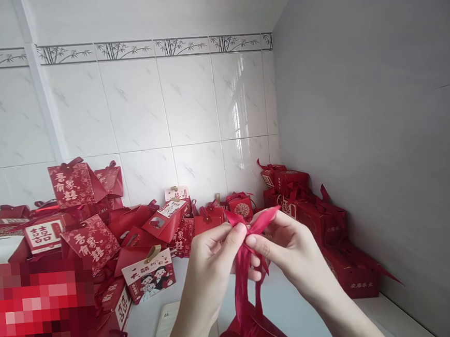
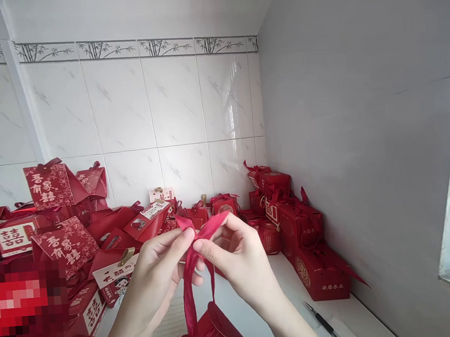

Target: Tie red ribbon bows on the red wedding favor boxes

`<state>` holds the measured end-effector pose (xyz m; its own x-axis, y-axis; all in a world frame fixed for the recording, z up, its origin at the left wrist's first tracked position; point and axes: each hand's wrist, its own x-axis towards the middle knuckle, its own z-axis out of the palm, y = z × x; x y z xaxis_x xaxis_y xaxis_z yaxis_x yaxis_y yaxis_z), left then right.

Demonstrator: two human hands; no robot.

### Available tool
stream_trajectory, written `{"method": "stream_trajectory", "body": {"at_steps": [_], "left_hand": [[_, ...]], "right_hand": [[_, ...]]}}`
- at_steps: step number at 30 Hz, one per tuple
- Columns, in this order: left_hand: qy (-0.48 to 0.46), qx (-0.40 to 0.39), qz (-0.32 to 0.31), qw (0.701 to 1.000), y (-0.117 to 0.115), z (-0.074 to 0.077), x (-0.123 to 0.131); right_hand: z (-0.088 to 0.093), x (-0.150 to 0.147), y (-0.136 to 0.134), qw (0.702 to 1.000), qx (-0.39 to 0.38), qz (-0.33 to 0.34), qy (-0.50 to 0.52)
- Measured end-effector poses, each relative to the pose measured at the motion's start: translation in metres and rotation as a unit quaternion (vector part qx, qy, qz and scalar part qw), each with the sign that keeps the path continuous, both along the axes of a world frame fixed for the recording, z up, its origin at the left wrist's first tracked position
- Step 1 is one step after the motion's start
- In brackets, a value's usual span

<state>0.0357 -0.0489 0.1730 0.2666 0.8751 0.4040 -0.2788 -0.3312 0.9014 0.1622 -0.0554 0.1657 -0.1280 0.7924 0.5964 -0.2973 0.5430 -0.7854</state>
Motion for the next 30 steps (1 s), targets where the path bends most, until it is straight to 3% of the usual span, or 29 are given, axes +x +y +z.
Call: {"method": "stream_trajectory", "body": {"at_steps": [4,12,19,25,30], "left_hand": [[-0.006,-0.017,0.037,0.999,0.001,0.001,-0.003],[-0.002,0.04,0.076,0.996,0.011,-0.002,-0.008],[0.047,0.114,0.091,0.988,0.013,-0.006,-0.009],[0.09,0.161,0.069,0.981,0.004,-0.001,-0.008],[0.139,0.193,0.121,0.964,-0.003,0.005,-0.009]], "right_hand": [[0.0,0.006,0.003,0.995,0.07,-0.072,-0.013],[-0.001,0.024,-0.003,0.953,0.163,-0.059,-0.248],[0.001,0.023,-0.004,0.958,0.142,-0.009,-0.248],[-0.002,0.014,-0.008,0.945,0.076,-0.121,-0.293],[-0.001,0.009,-0.012,0.934,0.092,-0.153,-0.309]]}}
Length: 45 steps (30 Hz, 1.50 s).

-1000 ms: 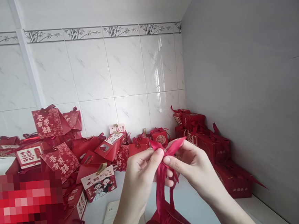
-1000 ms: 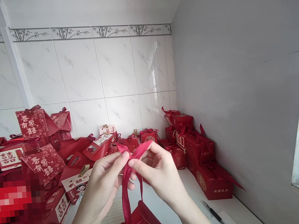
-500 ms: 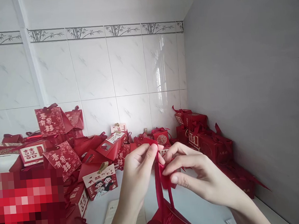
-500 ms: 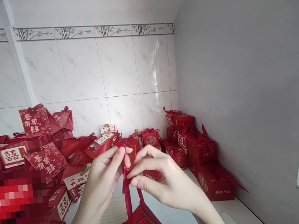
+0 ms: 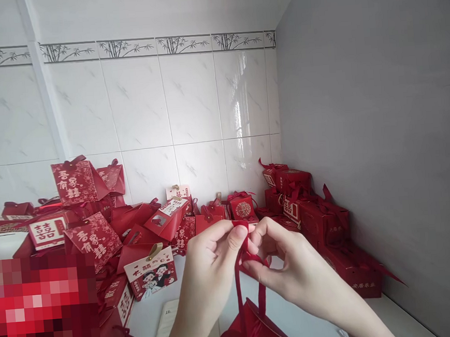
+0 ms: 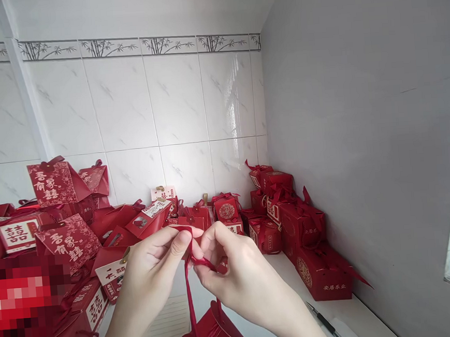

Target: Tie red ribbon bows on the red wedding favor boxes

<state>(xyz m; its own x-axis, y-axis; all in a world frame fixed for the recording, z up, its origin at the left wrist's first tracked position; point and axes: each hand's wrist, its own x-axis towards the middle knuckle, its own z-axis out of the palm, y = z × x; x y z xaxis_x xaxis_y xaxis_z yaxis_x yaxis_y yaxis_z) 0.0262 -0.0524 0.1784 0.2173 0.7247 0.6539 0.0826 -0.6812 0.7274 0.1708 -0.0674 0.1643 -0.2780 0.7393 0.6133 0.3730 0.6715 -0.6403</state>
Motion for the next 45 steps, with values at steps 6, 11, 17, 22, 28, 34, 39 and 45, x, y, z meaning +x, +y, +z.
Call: {"method": "stream_trajectory", "body": {"at_steps": [6,11,17,22,28,34,39,45], "left_hand": [[0.018,-0.009,0.005,1.0,0.002,-0.004,0.003],[0.002,-0.017,-0.001,1.0,0.006,-0.004,0.002],[-0.031,-0.04,-0.016,0.999,0.012,-0.006,0.001],[-0.034,-0.03,0.006,0.999,0.013,-0.007,0.0],[-0.021,-0.006,0.136,0.99,0.008,-0.012,0.005],[-0.007,-0.015,0.264,0.964,-0.002,-0.032,-0.013],[0.017,-0.087,0.312,0.946,-0.006,-0.061,-0.046],[0.056,-0.165,0.335,0.926,-0.015,-0.095,-0.074]], "right_hand": [[-0.006,-0.008,0.005,0.991,0.081,-0.099,-0.037],[-0.011,-0.009,0.008,0.988,0.116,-0.106,-0.011],[0.001,0.005,0.001,0.991,0.09,-0.088,-0.046],[0.005,0.011,-0.006,0.993,0.08,-0.09,-0.01],[-0.004,0.005,-0.001,0.962,0.111,-0.229,0.101],[-0.029,0.015,-0.004,0.935,0.053,-0.317,0.152],[-0.042,0.038,-0.009,0.928,-0.015,-0.314,0.201],[-0.05,0.06,-0.027,0.909,-0.077,-0.363,0.19]]}}
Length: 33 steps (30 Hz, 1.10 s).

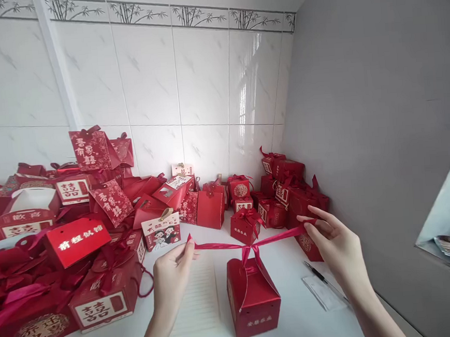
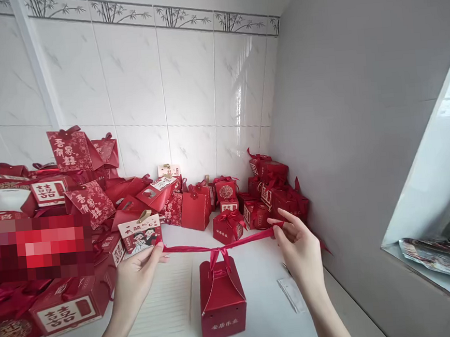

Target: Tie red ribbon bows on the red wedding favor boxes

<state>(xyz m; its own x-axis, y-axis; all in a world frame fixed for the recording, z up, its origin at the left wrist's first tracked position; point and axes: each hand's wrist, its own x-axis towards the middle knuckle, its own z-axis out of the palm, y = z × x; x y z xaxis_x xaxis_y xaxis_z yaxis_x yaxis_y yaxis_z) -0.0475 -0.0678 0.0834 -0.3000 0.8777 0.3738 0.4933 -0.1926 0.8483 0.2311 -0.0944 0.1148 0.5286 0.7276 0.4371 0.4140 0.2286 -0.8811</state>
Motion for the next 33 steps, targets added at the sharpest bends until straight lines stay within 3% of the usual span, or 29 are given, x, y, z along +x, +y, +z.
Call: {"method": "stream_trajectory", "body": {"at_steps": [11,20,22,25,27,29,33], "left_hand": [[0.07,-0.078,0.011,0.994,-0.02,-0.04,-0.036],[0.227,-0.151,0.001,0.962,-0.019,-0.064,-0.058],[0.265,-0.127,-0.001,0.956,-0.019,-0.067,-0.059],[0.278,0.009,0.026,0.96,-0.018,-0.062,-0.049],[0.253,0.046,-0.018,0.966,-0.017,-0.05,-0.032],[0.208,-0.007,-0.138,0.968,-0.016,-0.035,-0.012],[0.149,-0.145,-0.344,0.916,-0.007,-0.018,0.016]], "right_hand": [[-0.048,0.042,-0.016,0.995,-0.067,-0.059,-0.033],[-0.092,0.058,-0.011,0.99,-0.114,-0.042,-0.071],[-0.098,0.059,-0.011,0.984,-0.127,-0.041,-0.115],[-0.098,0.05,-0.008,0.971,-0.098,-0.065,-0.209],[-0.09,0.035,-0.005,0.971,-0.084,0.0,-0.226],[-0.079,0.016,-0.001,0.962,-0.117,0.143,-0.202],[-0.06,-0.011,0.006,0.915,-0.17,0.32,-0.18]]}}
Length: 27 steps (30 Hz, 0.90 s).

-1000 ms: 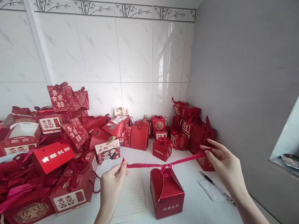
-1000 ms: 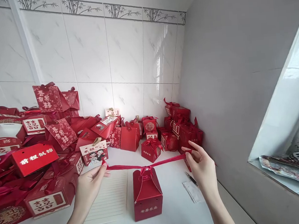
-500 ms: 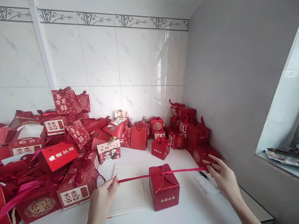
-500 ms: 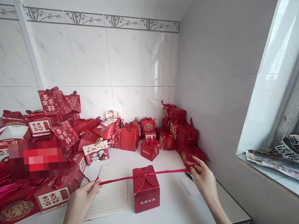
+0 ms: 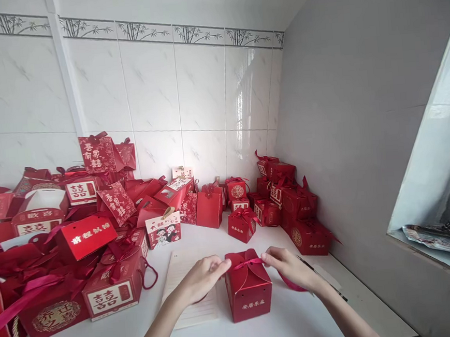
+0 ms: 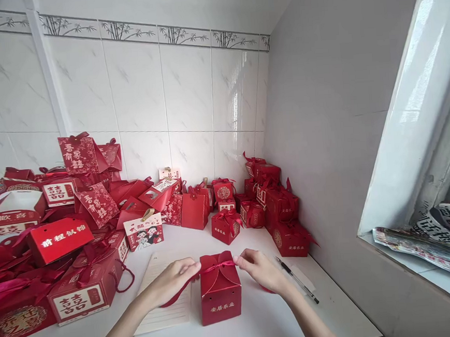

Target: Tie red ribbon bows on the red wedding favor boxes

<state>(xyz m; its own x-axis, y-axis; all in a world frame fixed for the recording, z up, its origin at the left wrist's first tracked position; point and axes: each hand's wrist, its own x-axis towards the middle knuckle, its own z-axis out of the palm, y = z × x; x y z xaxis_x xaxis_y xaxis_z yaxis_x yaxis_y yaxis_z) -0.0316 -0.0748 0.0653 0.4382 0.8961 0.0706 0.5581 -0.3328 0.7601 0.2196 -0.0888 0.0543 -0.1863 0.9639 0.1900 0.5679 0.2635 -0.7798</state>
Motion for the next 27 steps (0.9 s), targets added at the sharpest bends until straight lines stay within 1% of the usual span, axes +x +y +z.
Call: {"method": "stream_trajectory", "body": {"at_steps": [2,4,5,6,8,10,13,15,17,20,22,25,27], "left_hand": [[-0.024,-0.093,-0.073,0.993,0.01,0.0,0.003],[-0.049,-0.209,-0.141,0.966,0.024,-0.003,0.001],[-0.048,-0.257,-0.171,0.95,0.032,-0.004,0.0],[-0.044,-0.285,-0.194,0.938,0.041,-0.004,-0.001],[-0.036,-0.299,-0.226,0.926,0.057,-0.003,-0.001],[-0.031,-0.317,-0.262,0.911,0.071,-0.002,-0.001],[-0.047,-0.358,-0.301,0.883,0.08,-0.005,-0.001],[-0.07,-0.371,-0.297,0.877,0.08,-0.009,-0.001],[-0.082,-0.385,-0.286,0.874,0.075,-0.014,-0.002],[-0.095,-0.412,-0.283,0.861,0.07,-0.018,-0.003],[-0.091,-0.421,-0.293,0.854,0.069,-0.018,-0.004],[-0.041,-0.421,-0.301,0.854,0.067,-0.01,-0.006],[0.018,-0.42,-0.298,0.857,0.063,-0.001,-0.009]], "right_hand": [[0.003,-0.003,0.005,0.996,-0.043,0.07,0.038],[0.005,-0.002,0.013,0.981,-0.099,0.144,0.083],[0.006,-0.001,0.018,0.969,-0.132,0.18,0.102],[0.008,0.0,0.024,0.956,-0.169,0.21,0.115],[0.014,0.001,0.037,0.932,-0.237,0.249,0.117],[0.022,0.001,0.049,0.909,-0.289,0.279,0.11],[0.031,0.002,0.059,0.882,-0.324,0.33,0.09],[0.031,0.004,0.061,0.862,-0.339,0.364,0.097],[0.025,0.008,0.06,0.848,-0.347,0.383,0.118],[0.006,0.014,0.062,0.84,-0.336,0.398,0.151],[-0.008,0.016,0.066,0.816,-0.343,0.436,0.165],[-0.025,0.019,0.073,0.775,-0.365,0.485,0.175],[-0.029,0.02,0.076,0.766,-0.367,0.494,0.187]]}}
